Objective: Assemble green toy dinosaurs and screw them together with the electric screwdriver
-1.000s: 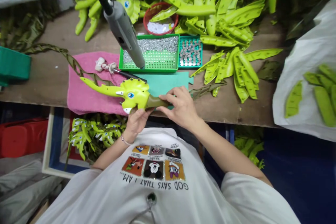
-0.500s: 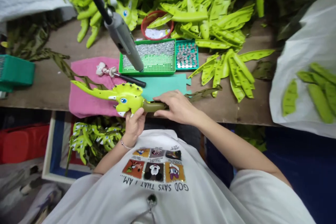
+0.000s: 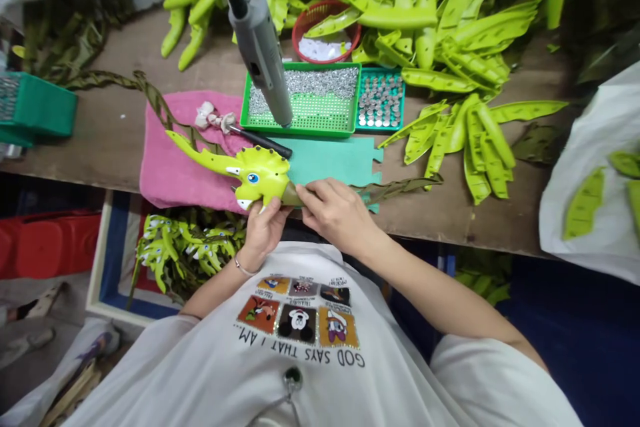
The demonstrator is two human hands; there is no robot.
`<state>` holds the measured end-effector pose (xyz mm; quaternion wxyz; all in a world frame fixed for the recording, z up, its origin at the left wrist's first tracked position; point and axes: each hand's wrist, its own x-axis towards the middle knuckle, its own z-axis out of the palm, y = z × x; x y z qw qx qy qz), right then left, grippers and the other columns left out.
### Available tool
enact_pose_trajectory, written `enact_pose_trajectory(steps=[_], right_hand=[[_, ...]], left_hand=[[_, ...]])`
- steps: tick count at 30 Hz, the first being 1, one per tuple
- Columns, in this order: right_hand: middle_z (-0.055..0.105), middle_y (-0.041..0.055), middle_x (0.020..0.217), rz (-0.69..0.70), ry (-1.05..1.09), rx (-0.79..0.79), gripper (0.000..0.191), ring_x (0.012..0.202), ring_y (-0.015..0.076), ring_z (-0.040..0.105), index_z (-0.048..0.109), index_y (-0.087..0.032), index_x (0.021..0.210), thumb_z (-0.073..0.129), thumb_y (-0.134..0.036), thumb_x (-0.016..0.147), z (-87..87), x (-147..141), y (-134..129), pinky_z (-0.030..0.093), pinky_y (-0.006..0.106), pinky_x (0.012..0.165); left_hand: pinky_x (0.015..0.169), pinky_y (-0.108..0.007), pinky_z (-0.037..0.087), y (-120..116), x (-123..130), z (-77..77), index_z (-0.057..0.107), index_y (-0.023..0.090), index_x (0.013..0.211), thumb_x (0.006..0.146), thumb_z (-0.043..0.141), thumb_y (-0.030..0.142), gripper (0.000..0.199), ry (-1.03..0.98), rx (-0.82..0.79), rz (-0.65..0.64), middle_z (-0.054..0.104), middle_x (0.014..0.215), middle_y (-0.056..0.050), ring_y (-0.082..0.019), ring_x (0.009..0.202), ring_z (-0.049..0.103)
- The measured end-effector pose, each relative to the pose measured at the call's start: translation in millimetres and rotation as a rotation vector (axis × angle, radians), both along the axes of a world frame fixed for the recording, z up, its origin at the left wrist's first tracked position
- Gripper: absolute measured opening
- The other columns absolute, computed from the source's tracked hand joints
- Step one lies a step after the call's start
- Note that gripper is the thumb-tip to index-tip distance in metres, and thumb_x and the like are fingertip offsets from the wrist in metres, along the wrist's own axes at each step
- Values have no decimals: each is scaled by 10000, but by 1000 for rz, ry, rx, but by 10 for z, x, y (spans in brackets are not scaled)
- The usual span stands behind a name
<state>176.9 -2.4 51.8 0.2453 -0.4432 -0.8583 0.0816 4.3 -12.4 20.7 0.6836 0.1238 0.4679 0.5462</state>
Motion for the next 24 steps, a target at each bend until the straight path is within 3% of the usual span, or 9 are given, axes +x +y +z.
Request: enact_pose_trajectory(steps=[3,6,9,11,15,17,21,23,24], right_hand=[[734,97,978,4,-16,25,296,873,221,650,687,-184,1199,556,-200,935,-30,-7,3,536,369,746],[748,101,1072,15,9,-12,293,1014,261,663,694,-208,1213,571,-265,953,-65,12,20,548,408,819],[710,115,1254,74,60,-214,372,1088,253,676,646,-217,1315,555,-339,975,-39,57,59,551,399,911],[707,130,1264,71,59,-416,462,1054,251,701,601,-196,1374,576,-407,963,15,86,110,552,364,869],[771,103,1069,82,69,-708,394,919,233,718,730,-189,1163,646,-480,911,145,74,278,484,294,760],[779,77,963,105,108,-774,349,828,194,694,766,-189,1057,690,-480,880,187,32,373,433,266,724],[745,19,808,99,181,-842,348,694,128,586,778,-188,1038,735,-472,842,170,-50,552,359,237,675],[712,-1,743,104,151,-835,349,641,111,525,783,-186,1033,749,-467,828,120,-72,638,331,237,647],[693,-6,708,106,113,-820,350,619,108,500,787,-186,1023,755,-470,822,92,-80,678,317,240,631]], left_hand=[[991,-401,540,3,-8,-11,713,200,1004,540,964,378,557,24,-1,11,761,985,-48,-255,1063,699],[961,-378,544,10,-21,-14,721,195,1025,484,976,318,610,79,-9,27,767,967,-36,-236,986,714],[956,-349,539,-4,-37,-17,731,192,1046,454,968,274,643,139,-13,69,774,1006,-34,-237,1005,716],[954,-336,540,-24,-51,-20,736,196,1065,449,964,279,662,166,-3,71,776,1040,-39,-244,1035,713],[892,-302,565,-19,-88,-27,748,208,1042,445,969,314,646,207,26,44,782,1020,-36,-229,981,729],[862,-274,572,28,-105,-23,750,213,1011,449,974,326,615,225,44,59,786,999,-27,-207,941,736],[842,-235,580,79,-136,19,741,220,964,484,980,368,557,240,76,88,790,975,-16,-172,914,744],[827,-265,599,11,-168,58,736,190,918,575,934,501,503,210,29,-29,791,930,-50,-184,883,753],[799,-290,611,-44,-192,81,735,167,898,630,885,576,511,196,-15,-162,788,897,-78,-200,848,759]])
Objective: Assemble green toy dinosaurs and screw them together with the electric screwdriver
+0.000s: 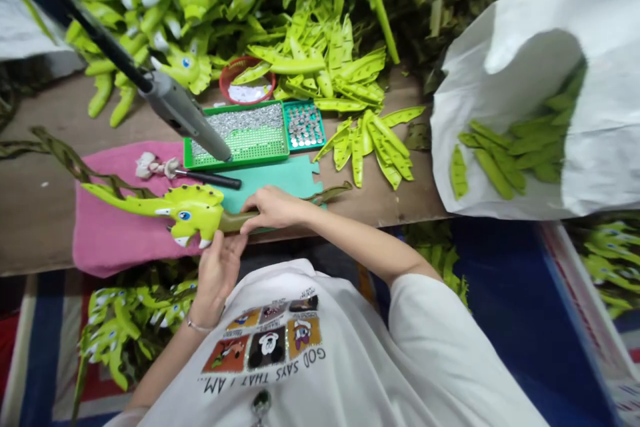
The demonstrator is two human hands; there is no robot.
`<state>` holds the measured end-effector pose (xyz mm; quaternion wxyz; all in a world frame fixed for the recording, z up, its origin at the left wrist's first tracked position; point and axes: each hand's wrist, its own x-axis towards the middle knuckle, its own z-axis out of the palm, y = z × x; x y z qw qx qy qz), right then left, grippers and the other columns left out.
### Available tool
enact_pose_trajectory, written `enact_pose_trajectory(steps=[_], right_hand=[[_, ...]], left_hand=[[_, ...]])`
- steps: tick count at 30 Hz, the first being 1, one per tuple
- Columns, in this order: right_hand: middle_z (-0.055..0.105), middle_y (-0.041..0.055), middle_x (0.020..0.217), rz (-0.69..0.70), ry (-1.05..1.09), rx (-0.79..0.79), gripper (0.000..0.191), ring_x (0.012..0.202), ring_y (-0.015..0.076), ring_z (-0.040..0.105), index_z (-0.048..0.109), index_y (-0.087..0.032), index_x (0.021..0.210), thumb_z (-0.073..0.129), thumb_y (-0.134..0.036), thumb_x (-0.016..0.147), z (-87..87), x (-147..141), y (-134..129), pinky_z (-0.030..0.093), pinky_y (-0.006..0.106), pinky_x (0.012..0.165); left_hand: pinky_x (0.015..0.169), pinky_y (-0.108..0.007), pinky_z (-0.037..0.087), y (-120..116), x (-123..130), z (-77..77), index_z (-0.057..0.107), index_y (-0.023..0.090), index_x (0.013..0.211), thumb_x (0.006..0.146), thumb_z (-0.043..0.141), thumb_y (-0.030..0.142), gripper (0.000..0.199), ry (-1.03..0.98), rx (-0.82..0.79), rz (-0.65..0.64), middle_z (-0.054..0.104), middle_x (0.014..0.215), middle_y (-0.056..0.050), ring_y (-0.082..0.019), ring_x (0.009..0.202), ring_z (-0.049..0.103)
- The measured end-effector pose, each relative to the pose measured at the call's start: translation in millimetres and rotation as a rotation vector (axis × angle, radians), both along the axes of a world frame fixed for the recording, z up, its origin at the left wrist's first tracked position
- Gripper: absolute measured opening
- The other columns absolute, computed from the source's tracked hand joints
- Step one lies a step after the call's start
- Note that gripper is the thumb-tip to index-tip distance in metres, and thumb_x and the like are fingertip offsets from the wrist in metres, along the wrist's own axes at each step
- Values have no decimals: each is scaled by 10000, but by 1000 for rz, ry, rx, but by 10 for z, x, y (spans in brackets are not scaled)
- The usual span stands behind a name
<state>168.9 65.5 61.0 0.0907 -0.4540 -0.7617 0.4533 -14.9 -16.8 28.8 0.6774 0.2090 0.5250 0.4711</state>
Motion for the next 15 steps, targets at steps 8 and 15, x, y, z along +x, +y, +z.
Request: enact_pose_trajectory(steps=[8,15], right_hand=[[736,68,943,-55,-94,119,280,816,180,613,788,-203,1014,717,-422,855,-25,83,51,379,260,684],[723,99,989,-663,-258,585,279,939,245,606,722,-171,996,488,-108,857,-161,1133,51,449,383,863]], left_hand=[[853,-391,583,192,-118,192,703,181,1076,929,660,358,233,968,937,-646,757,1000,-113,-240,912,721],[885,-426,474,687,21,132,522,120,1359,925,666,301,491,1674,1303,-1088,679,1047,-139,-292,952,621]])
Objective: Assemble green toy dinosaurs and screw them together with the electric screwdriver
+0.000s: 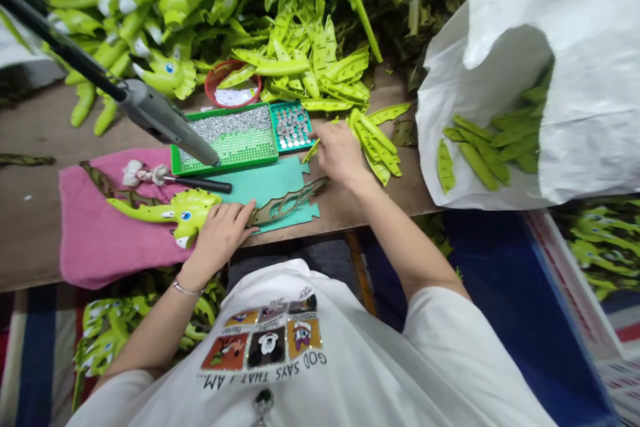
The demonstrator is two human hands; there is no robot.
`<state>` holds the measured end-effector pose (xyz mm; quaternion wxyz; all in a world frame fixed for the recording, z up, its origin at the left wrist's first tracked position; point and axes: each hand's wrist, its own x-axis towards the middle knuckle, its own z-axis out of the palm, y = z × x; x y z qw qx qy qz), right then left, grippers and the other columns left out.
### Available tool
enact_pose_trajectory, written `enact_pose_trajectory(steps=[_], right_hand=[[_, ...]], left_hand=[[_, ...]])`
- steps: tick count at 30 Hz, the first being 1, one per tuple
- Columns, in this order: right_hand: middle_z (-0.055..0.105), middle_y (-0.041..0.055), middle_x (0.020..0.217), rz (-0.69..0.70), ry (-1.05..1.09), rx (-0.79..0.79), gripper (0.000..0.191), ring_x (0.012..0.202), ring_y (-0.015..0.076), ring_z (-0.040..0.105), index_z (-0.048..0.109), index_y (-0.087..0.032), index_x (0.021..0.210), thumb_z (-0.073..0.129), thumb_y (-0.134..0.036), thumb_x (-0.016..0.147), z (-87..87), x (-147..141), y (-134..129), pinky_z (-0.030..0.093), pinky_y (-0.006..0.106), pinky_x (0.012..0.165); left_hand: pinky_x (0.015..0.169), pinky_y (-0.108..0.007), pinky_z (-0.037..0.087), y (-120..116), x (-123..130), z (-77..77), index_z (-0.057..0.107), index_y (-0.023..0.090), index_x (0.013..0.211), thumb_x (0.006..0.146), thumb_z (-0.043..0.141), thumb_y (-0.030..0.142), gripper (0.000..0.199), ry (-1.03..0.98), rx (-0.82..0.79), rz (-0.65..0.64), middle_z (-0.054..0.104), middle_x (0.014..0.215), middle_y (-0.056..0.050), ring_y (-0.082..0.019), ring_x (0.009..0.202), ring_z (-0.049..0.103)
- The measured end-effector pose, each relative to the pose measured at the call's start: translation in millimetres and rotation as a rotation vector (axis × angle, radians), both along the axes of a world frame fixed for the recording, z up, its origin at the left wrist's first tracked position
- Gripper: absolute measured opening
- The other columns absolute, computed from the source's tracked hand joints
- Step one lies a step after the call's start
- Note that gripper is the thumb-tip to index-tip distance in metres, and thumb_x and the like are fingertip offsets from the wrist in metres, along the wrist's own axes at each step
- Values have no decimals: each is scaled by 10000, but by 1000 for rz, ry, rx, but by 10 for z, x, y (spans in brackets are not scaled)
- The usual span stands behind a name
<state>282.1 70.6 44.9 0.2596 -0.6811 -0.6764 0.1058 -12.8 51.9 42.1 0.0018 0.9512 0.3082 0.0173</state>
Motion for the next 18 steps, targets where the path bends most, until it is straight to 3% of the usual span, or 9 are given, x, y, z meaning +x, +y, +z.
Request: enact_pose_trajectory(steps=[2,5,8,10,12,14,18], right_hand=[[719,116,1031,-24,-165,-2,353,972,276,575,708,-171,1070,477,-77,821,-125,297,105,436,425,881],[714,122,985,86,-271,-45,393,956,287,551,698,-181,1114,455,-81,822,-230,594,251,428,453,876],[689,126,941,95,-228,28,329,955,288,559,703,-207,1054,470,-129,836,-160,753,270,430,475,892],[671,125,964,-49,-95,167,233,970,287,574,688,-232,988,520,-186,834,-69,764,194,439,486,913],[654,101,947,-282,205,303,136,921,260,594,633,-239,922,595,-246,792,-16,645,63,468,466,892],[647,54,893,-423,564,308,205,824,213,611,567,-235,896,658,-307,727,-37,363,-105,510,415,821],[652,6,731,-297,989,-107,294,751,207,656,521,-241,793,721,-425,680,-231,-505,-458,564,376,724]], left_hand=[[847,-407,458,-6,27,-6,529,121,1330,933,644,280,442,48,16,-4,665,1001,-121,-286,918,611],[809,-391,442,-22,59,7,562,111,1214,919,629,242,330,53,28,3,651,1002,-125,-286,914,602],[778,-378,429,-8,64,18,565,127,1127,912,600,215,235,47,-1,8,650,997,-118,-274,891,605],[768,-375,424,12,46,19,555,132,1126,918,586,220,228,26,-26,3,653,984,-110,-272,887,614],[768,-373,423,29,18,18,537,125,1161,925,587,231,264,-19,-44,9,660,993,-115,-276,906,628],[779,-367,426,34,-7,19,498,112,1239,935,600,251,349,-68,-47,23,670,1054,-139,-280,952,643],[793,-347,434,12,-9,23,407,84,1366,964,613,420,563,-117,-47,57,676,1137,-181,-287,1007,668]])
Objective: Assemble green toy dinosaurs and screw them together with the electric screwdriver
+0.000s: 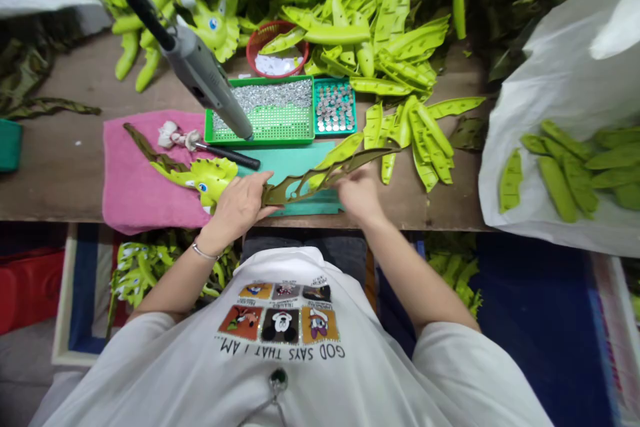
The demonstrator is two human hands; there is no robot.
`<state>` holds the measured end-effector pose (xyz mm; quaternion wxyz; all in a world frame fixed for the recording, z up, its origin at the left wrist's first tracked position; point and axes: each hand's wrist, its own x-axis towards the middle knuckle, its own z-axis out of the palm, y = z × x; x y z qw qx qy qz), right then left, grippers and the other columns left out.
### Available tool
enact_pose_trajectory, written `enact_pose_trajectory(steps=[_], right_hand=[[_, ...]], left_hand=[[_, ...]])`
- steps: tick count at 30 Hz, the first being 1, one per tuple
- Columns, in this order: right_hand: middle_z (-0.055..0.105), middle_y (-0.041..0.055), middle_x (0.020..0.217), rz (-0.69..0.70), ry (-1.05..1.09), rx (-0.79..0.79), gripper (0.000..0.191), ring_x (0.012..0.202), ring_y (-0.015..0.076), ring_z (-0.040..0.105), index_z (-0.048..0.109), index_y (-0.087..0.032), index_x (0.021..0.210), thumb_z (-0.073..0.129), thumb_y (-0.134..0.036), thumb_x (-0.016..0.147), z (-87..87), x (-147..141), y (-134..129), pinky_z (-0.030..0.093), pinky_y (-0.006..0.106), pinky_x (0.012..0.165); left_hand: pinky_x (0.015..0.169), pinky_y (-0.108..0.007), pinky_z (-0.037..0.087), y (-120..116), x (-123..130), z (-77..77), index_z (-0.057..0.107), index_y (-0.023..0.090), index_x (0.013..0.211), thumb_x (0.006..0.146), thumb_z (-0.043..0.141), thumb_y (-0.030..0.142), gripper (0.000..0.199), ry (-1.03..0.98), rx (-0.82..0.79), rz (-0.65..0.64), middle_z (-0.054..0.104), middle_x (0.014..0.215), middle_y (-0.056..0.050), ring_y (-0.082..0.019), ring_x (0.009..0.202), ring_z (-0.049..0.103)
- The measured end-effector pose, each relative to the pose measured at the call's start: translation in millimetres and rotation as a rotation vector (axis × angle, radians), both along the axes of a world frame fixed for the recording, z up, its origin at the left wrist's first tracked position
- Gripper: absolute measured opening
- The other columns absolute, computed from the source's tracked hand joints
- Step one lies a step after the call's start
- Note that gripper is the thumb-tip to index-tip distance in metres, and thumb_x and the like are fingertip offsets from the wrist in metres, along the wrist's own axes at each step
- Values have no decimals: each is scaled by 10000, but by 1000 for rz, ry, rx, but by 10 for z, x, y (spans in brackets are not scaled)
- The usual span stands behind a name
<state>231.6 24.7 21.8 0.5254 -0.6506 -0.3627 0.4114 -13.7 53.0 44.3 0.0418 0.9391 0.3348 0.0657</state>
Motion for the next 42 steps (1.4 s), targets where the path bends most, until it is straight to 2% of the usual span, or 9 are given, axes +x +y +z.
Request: enact_pose_trajectory(steps=[4,8,13,18,27,31,34,37,42], right_hand=[[744,27,872,75,409,-80,386,875,231,709,525,-259,842,795,-434,630,-79,-632,-219,607,398,779],[767,35,1051,171,577,-79,574,947,233,730,591,-287,1023,882,-376,536,-41,-686,-293,618,399,866],[769,-1,1021,189,575,-80,699,970,222,738,611,-314,1113,932,-346,493,-187,-494,-302,604,416,947],[768,-13,911,201,450,-20,734,853,209,738,625,-269,1047,970,-255,399,-345,-427,-254,622,386,862],[757,-30,848,156,425,20,727,809,206,731,604,-268,967,980,-363,353,-304,-505,-221,628,361,810],[747,-21,804,115,394,9,618,750,208,713,625,-258,850,974,-403,361,-343,-516,-248,631,382,800],[757,15,867,115,359,-16,528,813,228,718,627,-248,799,963,-396,418,-293,-517,-291,631,404,844],[759,19,989,90,400,-45,587,929,216,723,621,-259,936,953,-367,463,-156,-483,-337,619,378,908],[749,25,1078,-34,439,-30,508,980,195,720,567,-278,1046,797,-568,698,-2,-433,-376,625,375,875]], left_hand=[[796,-348,446,-11,45,17,403,70,1403,934,589,570,711,40,-63,42,688,1113,-185,-295,984,682],[808,-329,457,20,73,40,390,64,1443,905,571,626,798,97,-75,47,697,1095,-175,-281,985,690],[853,-342,480,44,62,21,382,77,1463,886,605,625,826,79,-122,-17,676,1174,-191,-286,1034,680],[897,-338,491,74,17,54,347,90,1484,808,718,621,937,83,-152,-46,665,1209,-190,-283,1061,676],[894,-336,490,43,162,204,286,92,1513,835,726,582,945,134,-185,-6,642,1245,-196,-289,1075,672],[844,-318,478,16,247,206,273,99,1512,928,652,509,808,164,-155,11,655,1178,-164,-263,1017,680],[810,-313,464,17,281,188,357,108,1451,936,673,382,663,206,-149,9,656,1136,-143,-251,969,682],[775,-307,453,24,299,176,423,131,1386,907,711,322,591,251,-154,-1,657,1115,-120,-244,943,680],[752,-318,455,14,342,158,421,138,1396,885,729,288,616,277,-143,20,658,1063,-102,-251,932,676]])
